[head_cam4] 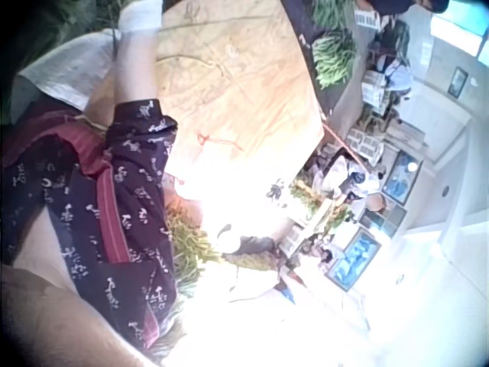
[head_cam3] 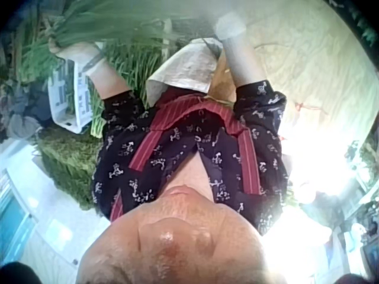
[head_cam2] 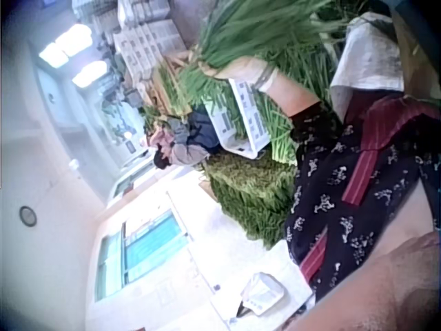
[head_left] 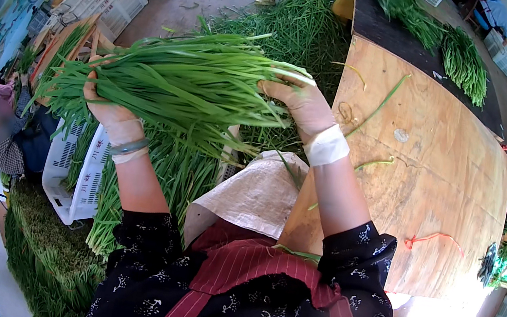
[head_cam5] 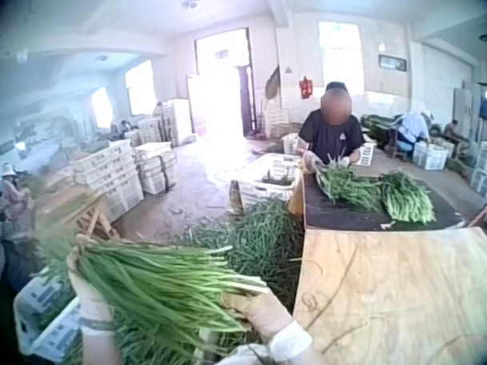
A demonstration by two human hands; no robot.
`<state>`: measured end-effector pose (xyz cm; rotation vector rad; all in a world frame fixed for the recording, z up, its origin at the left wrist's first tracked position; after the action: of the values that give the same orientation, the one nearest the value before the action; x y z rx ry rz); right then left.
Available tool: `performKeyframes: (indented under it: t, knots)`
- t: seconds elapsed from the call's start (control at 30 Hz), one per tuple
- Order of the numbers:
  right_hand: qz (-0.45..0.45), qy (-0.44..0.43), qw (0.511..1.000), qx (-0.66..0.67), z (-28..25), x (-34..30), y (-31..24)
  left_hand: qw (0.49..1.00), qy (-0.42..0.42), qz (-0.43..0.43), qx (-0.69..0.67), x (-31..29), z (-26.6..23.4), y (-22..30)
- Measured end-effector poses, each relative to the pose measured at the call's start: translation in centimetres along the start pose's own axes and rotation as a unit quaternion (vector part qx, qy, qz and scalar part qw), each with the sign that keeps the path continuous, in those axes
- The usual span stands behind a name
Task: The person sorts through a bundle of green chives by hand, removing individual yellowed or damaged leaves one by one and placing the cleaned chives on a wooden surface.
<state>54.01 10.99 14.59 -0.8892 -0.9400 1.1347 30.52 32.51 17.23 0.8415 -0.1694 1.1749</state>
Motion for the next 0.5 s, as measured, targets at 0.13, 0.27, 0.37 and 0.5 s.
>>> performKeyframes:
  t: [0.13,0.27,0.37,0.5]
  knots:
    - [-0.052,0.017,0.998,0.009,0.3,-1.1,0.0,0.996,-0.058,-0.004,-0.070,0.0,-0.7,0.2]
    - [-0.067,0.019,0.995,-0.067,0.8,-2.0,-1.2,0.990,-0.103,0.000,-0.092,0.3,-0.3,-0.1]
    - [-0.021,0.036,0.999,-0.020,2.0,-2.8,-2.0,0.994,-0.056,-0.023,-0.095,-0.1,0.5,-0.6]
    - [-0.144,-0.092,0.965,-0.200,1.6,-3.0,-0.8,0.988,-0.088,-0.039,-0.118,0.3,-0.3,-0.3]
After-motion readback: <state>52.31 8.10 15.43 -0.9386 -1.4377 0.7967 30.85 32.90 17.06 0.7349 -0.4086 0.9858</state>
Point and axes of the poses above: each hand's wrist, its own x-axis towards the middle knuckle, its own z-axis out of the palm, y = z × x, the point moved 2 cm from there along x, towards the middle knuckle, and after that the axes turned 15 degrees about -y, right-handed, at the moved point
